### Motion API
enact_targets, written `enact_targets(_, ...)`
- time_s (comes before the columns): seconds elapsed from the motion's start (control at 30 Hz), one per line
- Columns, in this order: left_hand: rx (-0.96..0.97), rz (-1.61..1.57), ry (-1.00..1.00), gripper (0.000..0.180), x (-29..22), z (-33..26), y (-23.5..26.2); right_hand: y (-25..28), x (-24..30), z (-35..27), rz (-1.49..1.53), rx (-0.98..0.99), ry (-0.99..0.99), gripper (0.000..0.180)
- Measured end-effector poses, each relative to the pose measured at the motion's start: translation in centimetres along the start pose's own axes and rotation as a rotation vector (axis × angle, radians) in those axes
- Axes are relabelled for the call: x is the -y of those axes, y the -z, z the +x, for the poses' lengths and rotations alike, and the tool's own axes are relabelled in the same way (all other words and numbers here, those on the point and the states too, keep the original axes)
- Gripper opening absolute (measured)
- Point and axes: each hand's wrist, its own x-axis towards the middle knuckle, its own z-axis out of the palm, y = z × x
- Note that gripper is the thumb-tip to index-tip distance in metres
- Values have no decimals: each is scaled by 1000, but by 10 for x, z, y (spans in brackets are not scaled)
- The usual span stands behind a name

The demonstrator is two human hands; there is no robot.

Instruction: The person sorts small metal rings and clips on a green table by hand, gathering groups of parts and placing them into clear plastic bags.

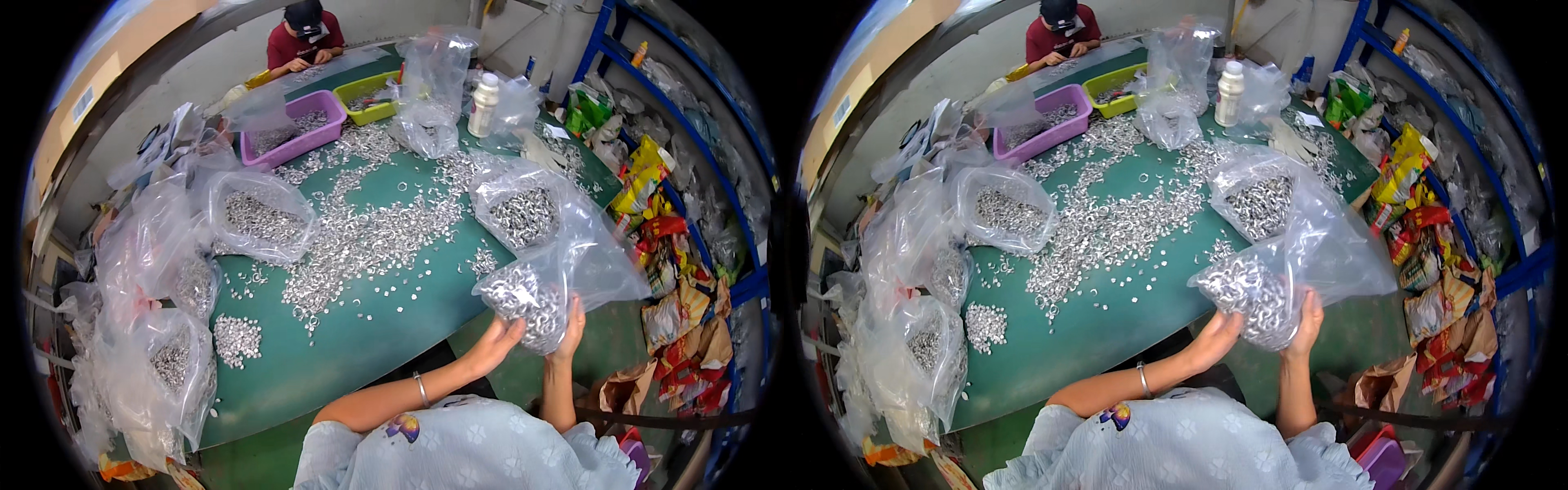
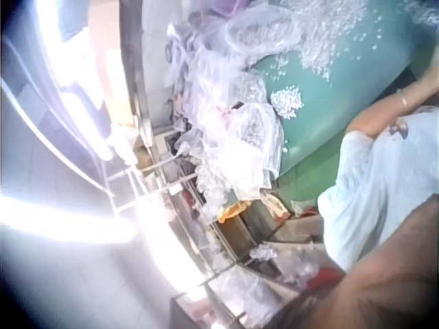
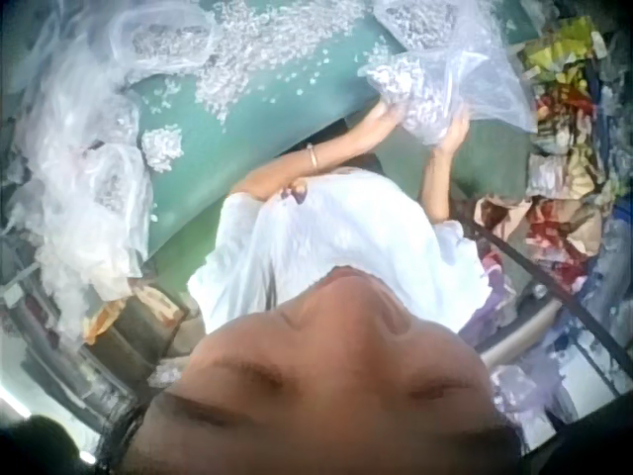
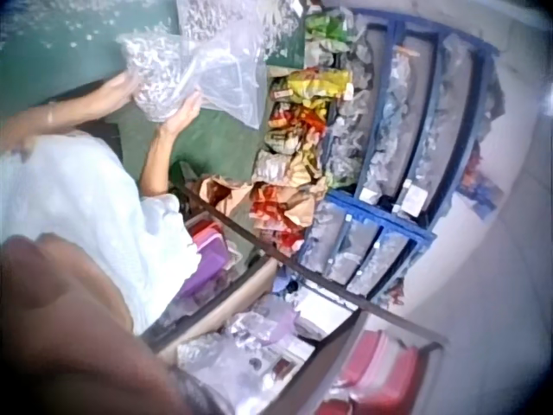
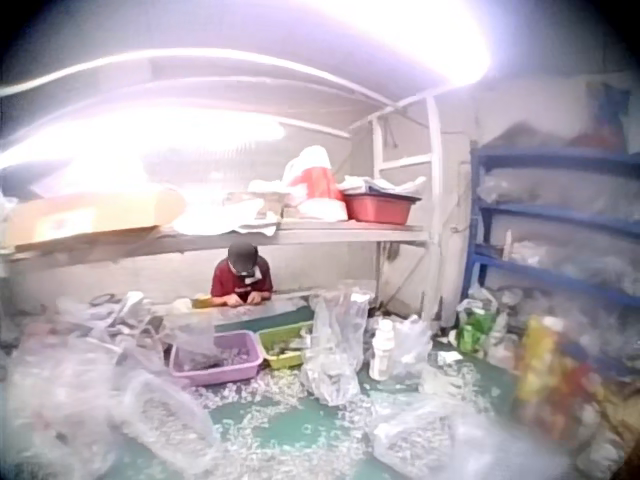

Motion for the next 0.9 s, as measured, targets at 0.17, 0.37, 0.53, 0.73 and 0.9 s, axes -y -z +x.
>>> enact_targets(0.17,-114,-575,33,83,-42,27,4,20,21,15,-129,22,73,35)
enact_targets(0.37,-297,-487,105,54,-51,24,32,-13,21,14,-269,252,94,35)
enact_targets(0.53,-426,-547,90,47,-56,20,38,-32,20,13,-273,305,107,36)
enact_targets(0.73,-459,-738,151,46,-54,22,33,-25,26,16,-345,392,24,54)
enact_targets(0.9,-399,-678,240,48,-52,35,-1,22,-2,1,-473,201,-36,76)
